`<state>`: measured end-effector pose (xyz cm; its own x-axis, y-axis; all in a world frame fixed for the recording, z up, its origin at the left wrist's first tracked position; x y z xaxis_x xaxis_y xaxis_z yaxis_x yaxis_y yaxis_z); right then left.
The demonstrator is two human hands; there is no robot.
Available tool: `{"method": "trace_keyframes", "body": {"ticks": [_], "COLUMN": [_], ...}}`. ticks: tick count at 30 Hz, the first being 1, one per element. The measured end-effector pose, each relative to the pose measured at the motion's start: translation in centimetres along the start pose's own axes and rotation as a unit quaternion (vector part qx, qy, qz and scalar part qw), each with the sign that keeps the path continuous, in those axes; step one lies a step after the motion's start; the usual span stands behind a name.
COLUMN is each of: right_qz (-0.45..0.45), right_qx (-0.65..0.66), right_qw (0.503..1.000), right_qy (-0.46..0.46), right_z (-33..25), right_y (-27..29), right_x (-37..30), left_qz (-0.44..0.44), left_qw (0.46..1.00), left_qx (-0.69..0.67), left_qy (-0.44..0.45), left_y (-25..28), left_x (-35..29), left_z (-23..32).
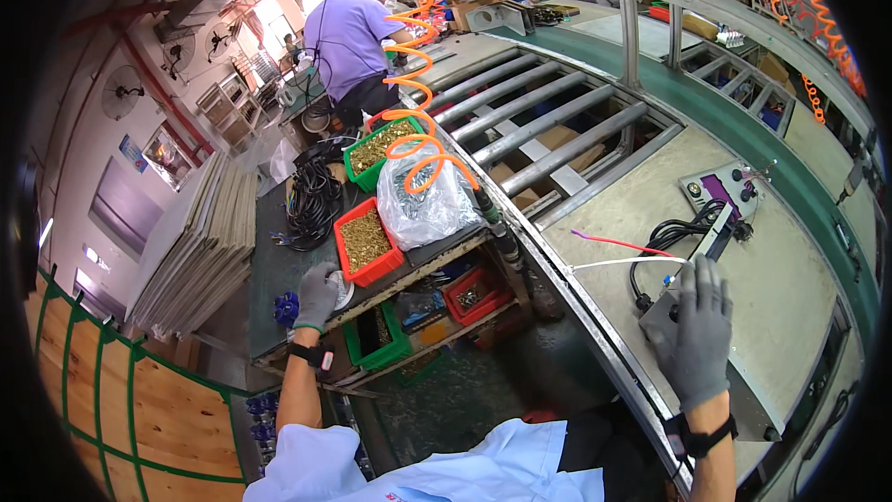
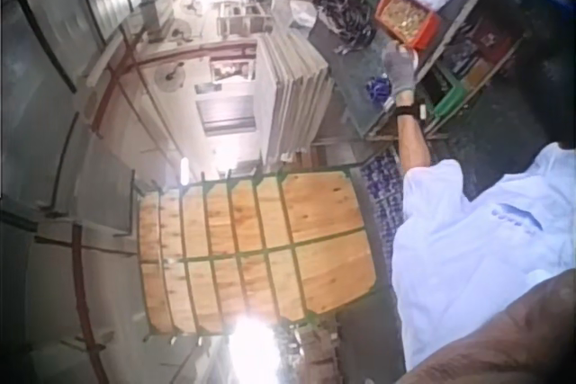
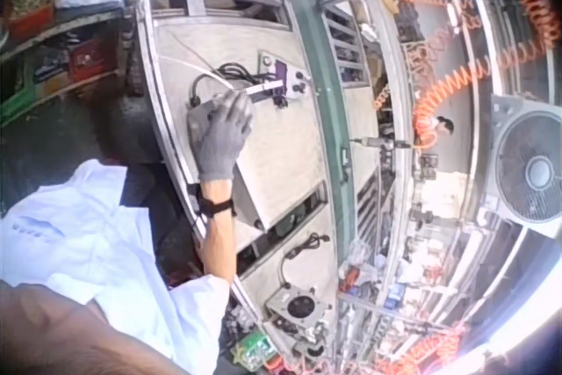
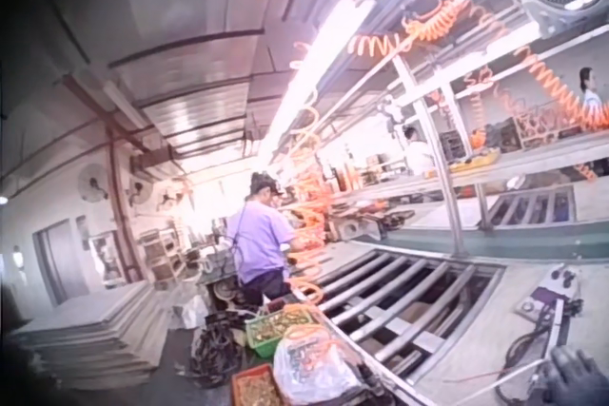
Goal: Assembling an electronic power inverter unit on a factory production line.
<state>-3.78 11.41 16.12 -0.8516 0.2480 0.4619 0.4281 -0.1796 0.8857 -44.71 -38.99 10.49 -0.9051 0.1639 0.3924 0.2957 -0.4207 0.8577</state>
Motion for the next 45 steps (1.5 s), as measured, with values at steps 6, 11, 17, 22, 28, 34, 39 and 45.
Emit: {"method": "trace_keyframes", "body": {"ticks": [6,11,17,22,28,34,39,45], "right_qz": [-0.015,-0.004,-0.005,0.015,0.009,0.027,0.039,0.07], "right_qx": [-0.02,-0.027,0.015,-0.002,-0.044,-0.04,-0.033,-0.043], "right_qw": [0.997,0.999,0.999,0.998,0.992,0.99,0.991,0.991], "right_qy": [-0.069,-0.021,-0.047,-0.057,-0.122,-0.131,-0.123,-0.107], "right_z": [4.3,7.1,6.5,5.9,9.0,12.1,12.0,11.8], "right_y": [0.8,0.7,2.3,5.6,6.8,5.1,5.4,5.0], "right_x": [-6.3,-7.3,-7.2,-10.0,-14.7,-15.7,-15.7,-16.0], "left_qz": [-0.101,-0.228,-0.229,-0.199,-0.267,-0.247,-0.227,-0.277], "left_qw": [0.989,0.952,0.947,0.978,0.927,0.934,0.943,0.935], "left_qx": [0.035,0.126,0.162,0.026,-0.246,-0.24,-0.228,-0.222], "left_qy": [-0.1,-0.16,-0.154,-0.058,0.095,0.1,0.091,-0.014], "left_y": [-2.3,-6.4,-7.9,-6.2,-5.6,-6.1,-5.2,-0.9], "left_x": [5.2,8.4,9.2,9.6,9.3,9.2,9.5,3.3], "left_z": [1.9,4.0,4.2,3.8,2.4,1.3,1.0,11.6]}}
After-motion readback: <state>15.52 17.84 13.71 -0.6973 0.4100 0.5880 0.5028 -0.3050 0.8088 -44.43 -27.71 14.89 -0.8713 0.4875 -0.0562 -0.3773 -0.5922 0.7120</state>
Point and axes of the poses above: each hand's wrist, its own x-axis towards the middle knuckle, its own y-axis out of the back of the hand, z = x × y, the point moved 5 cm from there along x, towards the middle knuckle, and after that the axes turned 8 degrees about y, right-handed, at the moved point
